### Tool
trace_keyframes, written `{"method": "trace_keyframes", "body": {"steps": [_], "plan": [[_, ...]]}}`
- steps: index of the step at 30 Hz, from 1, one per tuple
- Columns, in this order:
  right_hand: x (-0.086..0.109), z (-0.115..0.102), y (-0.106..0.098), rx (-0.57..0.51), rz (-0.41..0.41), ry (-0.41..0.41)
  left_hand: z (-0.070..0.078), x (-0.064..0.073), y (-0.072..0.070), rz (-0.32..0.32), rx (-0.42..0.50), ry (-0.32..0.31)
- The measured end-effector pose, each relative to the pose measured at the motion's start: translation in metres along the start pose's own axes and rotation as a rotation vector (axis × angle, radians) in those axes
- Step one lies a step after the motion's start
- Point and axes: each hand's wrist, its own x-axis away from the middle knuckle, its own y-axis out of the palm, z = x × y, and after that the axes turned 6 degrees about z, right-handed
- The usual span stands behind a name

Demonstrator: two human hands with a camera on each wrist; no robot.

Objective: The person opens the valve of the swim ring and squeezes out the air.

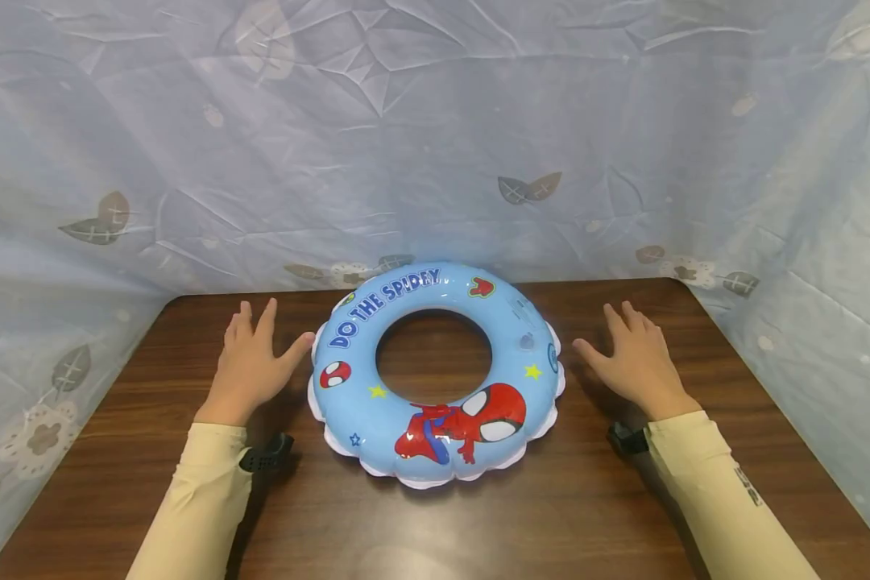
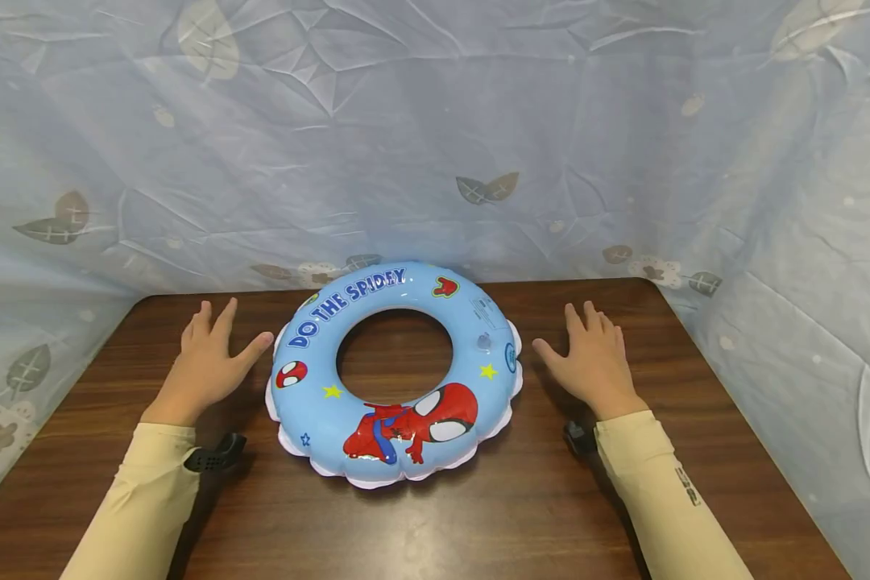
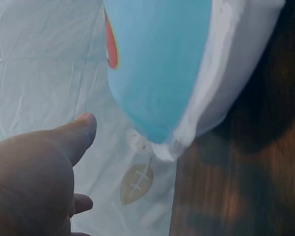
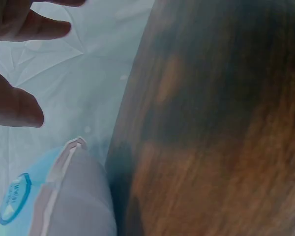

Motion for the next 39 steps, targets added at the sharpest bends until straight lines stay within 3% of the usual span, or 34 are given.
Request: {"method": "trace_keyframes", "body": {"steps": [8, 18, 26, 34, 39], "plan": [[0.001, -0.004, -0.012, -0.024, -0.090, 0.008, 0.012, 0.000, -0.001, -0.093, 0.104, -0.004], [-0.007, -0.025, -0.017, -0.117, -0.035, -0.060, 0.021, 0.000, 0.001, -0.205, 0.233, -0.049], [-0.010, -0.055, -0.005, -0.236, -0.017, -0.153, 0.021, 0.002, 0.011, -0.281, 0.266, -0.031], [0.001, -0.078, 0.002, -0.169, 0.010, -0.296, 0.021, 0.003, 0.016, -0.276, 0.298, 0.024], [0.000, -0.083, 0.003, -0.178, -0.003, -0.306, 0.024, 0.002, 0.015, -0.257, 0.289, 0.073]]}}
